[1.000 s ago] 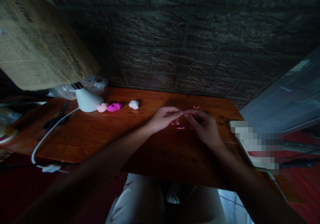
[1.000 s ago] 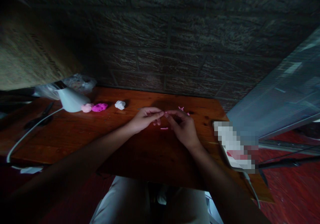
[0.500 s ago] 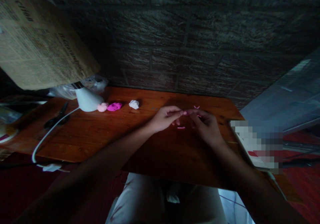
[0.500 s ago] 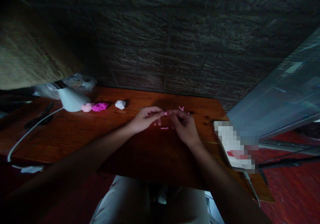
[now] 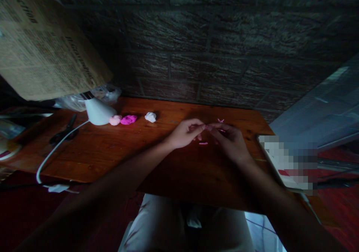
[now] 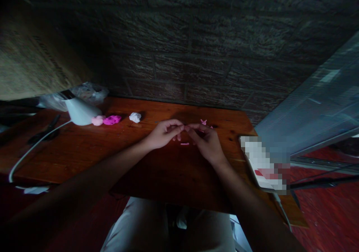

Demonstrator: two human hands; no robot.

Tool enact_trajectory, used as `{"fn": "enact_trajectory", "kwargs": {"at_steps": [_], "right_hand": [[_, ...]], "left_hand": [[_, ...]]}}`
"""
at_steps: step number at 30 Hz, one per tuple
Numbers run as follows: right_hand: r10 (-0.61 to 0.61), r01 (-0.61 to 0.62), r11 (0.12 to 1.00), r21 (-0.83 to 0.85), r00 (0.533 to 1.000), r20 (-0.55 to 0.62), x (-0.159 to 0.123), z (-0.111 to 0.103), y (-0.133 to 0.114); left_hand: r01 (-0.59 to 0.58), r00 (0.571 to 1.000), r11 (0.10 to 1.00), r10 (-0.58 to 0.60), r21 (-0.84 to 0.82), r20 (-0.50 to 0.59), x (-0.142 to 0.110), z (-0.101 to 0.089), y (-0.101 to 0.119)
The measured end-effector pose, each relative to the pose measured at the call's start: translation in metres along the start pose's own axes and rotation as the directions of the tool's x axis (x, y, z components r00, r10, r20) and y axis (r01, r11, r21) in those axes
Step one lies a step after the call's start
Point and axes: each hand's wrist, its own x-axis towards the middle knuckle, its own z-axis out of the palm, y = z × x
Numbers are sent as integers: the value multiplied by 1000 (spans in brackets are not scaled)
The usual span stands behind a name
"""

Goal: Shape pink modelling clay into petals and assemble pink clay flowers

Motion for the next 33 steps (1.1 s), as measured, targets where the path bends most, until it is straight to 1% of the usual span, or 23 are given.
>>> {"fn": "enact_trajectory", "kwargs": {"at_steps": [3,6,10,14,19,23,26,29,31,33], "right_hand": [[-29,29,999,-27,1000,-8,-1,1,1],[-48,48,998,-46,999,-1,-2,2,2],[-25,26,999,-33,999,34,-1,2,2],[-34,35,999,-13,997,74,0,1,2],[-80,80,995,-54,997,5,2,-6,-1],[-71,65,994,-84,995,-72,3,-10,-2],[-62,54,995,-82,994,-92,3,-10,1],[-67,59,995,-82,993,-102,4,-9,3],[-50,44,998,-52,991,-122,4,-10,3],[-12,14,1000,12,987,-158,4,-10,2]], "left_hand": [[-65,998,989,68,134,-13,-3,0,0],[-96,995,968,98,231,3,-5,-1,2],[-107,994,960,105,259,19,-5,-2,4],[-103,994,955,108,279,-3,-5,-1,5],[-103,992,943,119,316,-31,-5,-1,7],[-138,986,924,160,357,-34,-6,0,7],[-159,983,886,181,435,-11,-7,0,7],[-175,984,842,173,511,51,-7,-1,5],[-187,982,826,158,532,100,-8,-1,3],[-195,980,821,139,537,144,-7,-2,0]]}}
